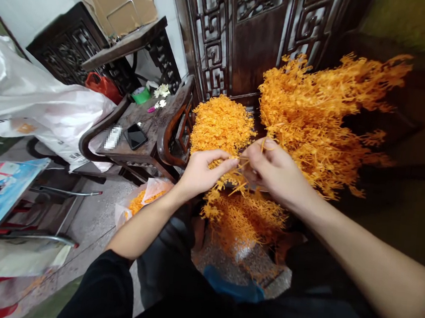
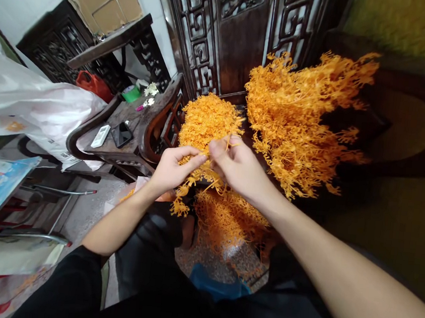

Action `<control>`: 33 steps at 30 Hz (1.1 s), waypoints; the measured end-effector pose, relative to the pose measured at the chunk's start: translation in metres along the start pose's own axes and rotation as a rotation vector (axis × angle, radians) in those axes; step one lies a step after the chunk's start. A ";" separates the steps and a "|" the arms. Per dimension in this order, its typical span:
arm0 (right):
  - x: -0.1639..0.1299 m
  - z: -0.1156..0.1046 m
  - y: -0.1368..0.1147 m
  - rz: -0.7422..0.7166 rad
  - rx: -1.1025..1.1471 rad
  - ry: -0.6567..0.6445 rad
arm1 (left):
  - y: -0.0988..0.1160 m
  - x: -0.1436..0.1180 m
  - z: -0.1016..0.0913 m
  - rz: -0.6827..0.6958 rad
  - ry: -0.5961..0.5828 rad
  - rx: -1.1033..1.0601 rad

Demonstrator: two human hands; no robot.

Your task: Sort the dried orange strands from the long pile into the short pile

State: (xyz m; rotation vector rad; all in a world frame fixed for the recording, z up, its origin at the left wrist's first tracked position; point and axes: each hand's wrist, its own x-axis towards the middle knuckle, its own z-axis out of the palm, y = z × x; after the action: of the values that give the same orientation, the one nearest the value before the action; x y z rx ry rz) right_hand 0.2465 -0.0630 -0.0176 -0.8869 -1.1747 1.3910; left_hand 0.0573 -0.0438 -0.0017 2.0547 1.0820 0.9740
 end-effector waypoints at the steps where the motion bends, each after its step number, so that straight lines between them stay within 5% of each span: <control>1: -0.002 0.000 0.001 -0.015 -0.061 -0.017 | 0.001 -0.001 -0.001 0.046 -0.019 0.049; 6: -0.008 0.008 -0.005 -0.124 -0.093 -0.078 | 0.005 0.000 -0.009 0.199 -0.058 0.160; 10: -0.011 0.006 -0.022 -0.285 -0.049 -0.038 | -0.015 0.018 -0.037 0.106 0.238 0.154; 13: -0.013 -0.007 -0.032 -0.348 0.002 0.027 | -0.034 0.029 -0.063 -0.145 0.458 -0.232; 17: -0.005 -0.026 -0.028 -0.298 -0.139 0.014 | -0.034 0.027 -0.068 -0.294 0.341 -0.701; 22: 0.005 -0.029 -0.016 -0.197 -0.019 0.101 | -0.016 0.019 -0.052 -0.361 0.251 -0.821; 27: 0.009 -0.026 -0.013 -0.014 0.266 0.158 | -0.021 0.018 -0.049 -0.488 0.143 -1.045; 33: 0.012 -0.028 -0.008 0.070 0.415 0.180 | -0.032 0.021 -0.041 -0.675 0.182 -1.144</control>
State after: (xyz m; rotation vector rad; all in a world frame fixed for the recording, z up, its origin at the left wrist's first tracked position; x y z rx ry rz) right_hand 0.2734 -0.0468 -0.0161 -0.7412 -0.6894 1.5057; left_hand 0.0189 -0.0036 0.0024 0.6308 0.8668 1.0444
